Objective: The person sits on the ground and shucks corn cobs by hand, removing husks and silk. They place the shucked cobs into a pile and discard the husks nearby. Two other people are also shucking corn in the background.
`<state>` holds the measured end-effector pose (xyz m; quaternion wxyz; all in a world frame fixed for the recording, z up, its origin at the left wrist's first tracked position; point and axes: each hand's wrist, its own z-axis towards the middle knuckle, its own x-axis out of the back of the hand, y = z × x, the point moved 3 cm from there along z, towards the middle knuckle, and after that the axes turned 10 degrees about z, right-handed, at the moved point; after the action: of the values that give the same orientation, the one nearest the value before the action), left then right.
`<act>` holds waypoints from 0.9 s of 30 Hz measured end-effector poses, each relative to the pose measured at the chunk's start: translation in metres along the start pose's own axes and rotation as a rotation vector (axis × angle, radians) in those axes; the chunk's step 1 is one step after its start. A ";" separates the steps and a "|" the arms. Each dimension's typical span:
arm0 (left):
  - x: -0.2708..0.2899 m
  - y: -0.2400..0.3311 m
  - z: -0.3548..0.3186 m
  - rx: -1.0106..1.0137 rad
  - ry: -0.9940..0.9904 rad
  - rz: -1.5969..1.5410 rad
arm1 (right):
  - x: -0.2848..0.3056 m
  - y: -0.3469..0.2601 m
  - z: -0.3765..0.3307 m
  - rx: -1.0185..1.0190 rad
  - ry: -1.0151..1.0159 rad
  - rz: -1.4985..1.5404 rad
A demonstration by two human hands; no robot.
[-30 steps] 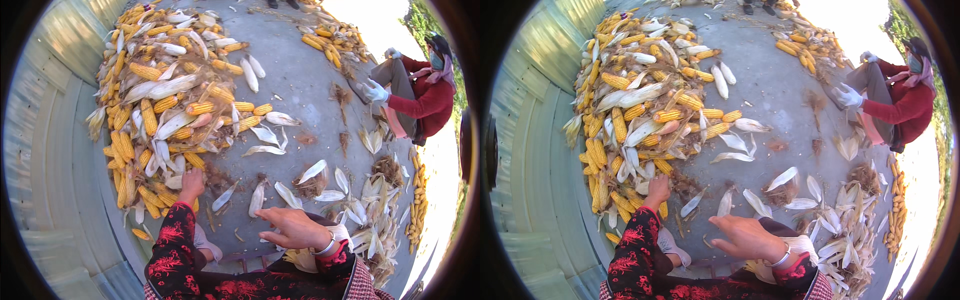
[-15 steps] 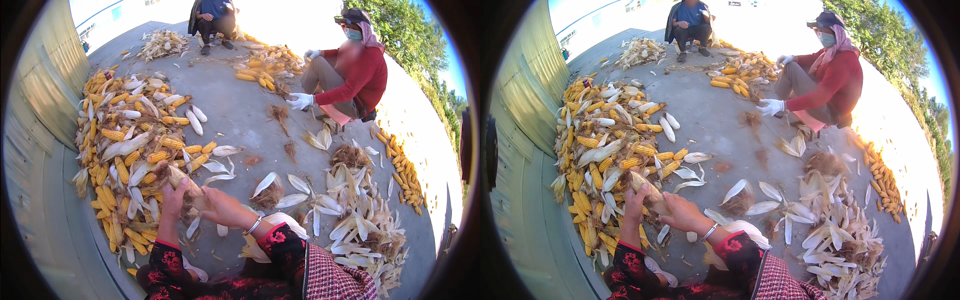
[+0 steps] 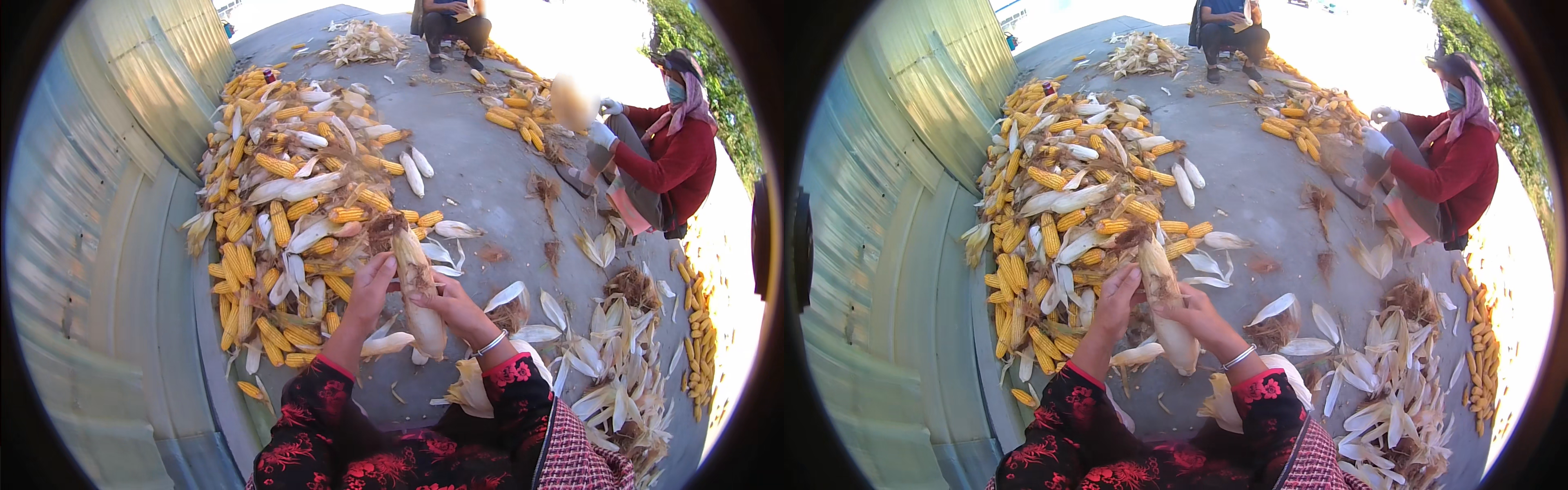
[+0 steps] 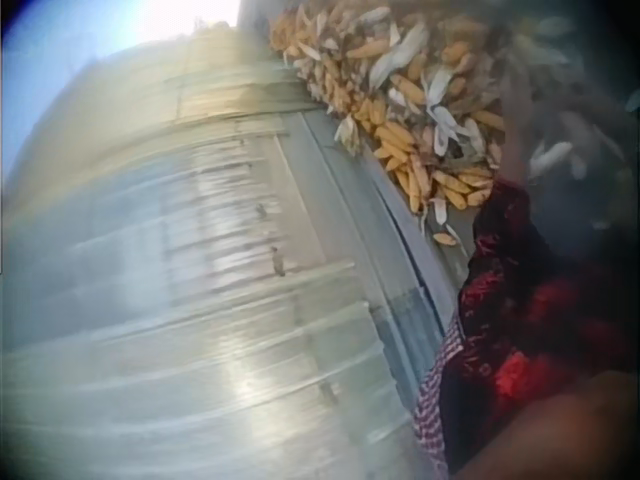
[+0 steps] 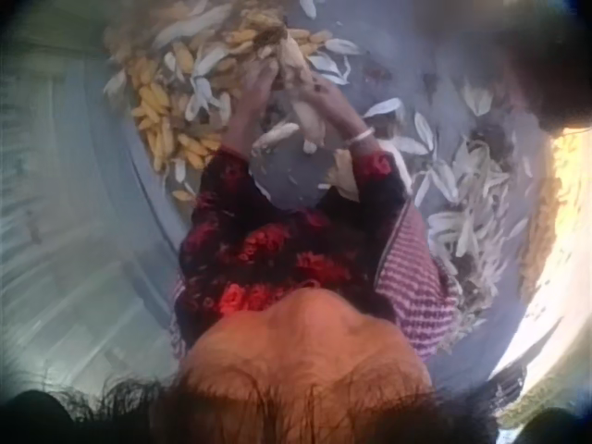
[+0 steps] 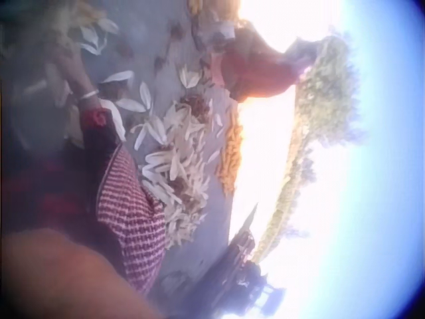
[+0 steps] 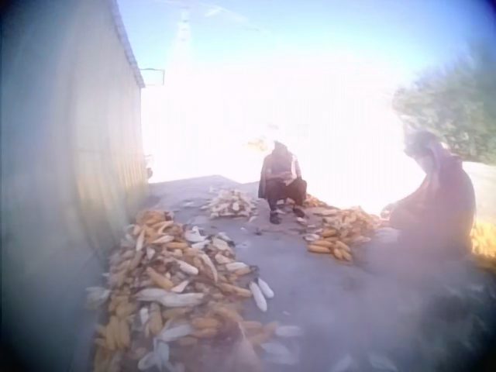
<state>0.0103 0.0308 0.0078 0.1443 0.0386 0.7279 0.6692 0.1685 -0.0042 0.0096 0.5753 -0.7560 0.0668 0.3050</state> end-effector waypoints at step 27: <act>0.058 0.035 -0.004 -0.238 0.442 -0.230 | 0.002 0.010 0.003 -0.040 0.144 0.064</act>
<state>-0.0506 0.0447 0.0333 0.0606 -0.2083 0.6575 0.7216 0.1645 -0.0041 -0.0005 0.5437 -0.7848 0.1261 0.2695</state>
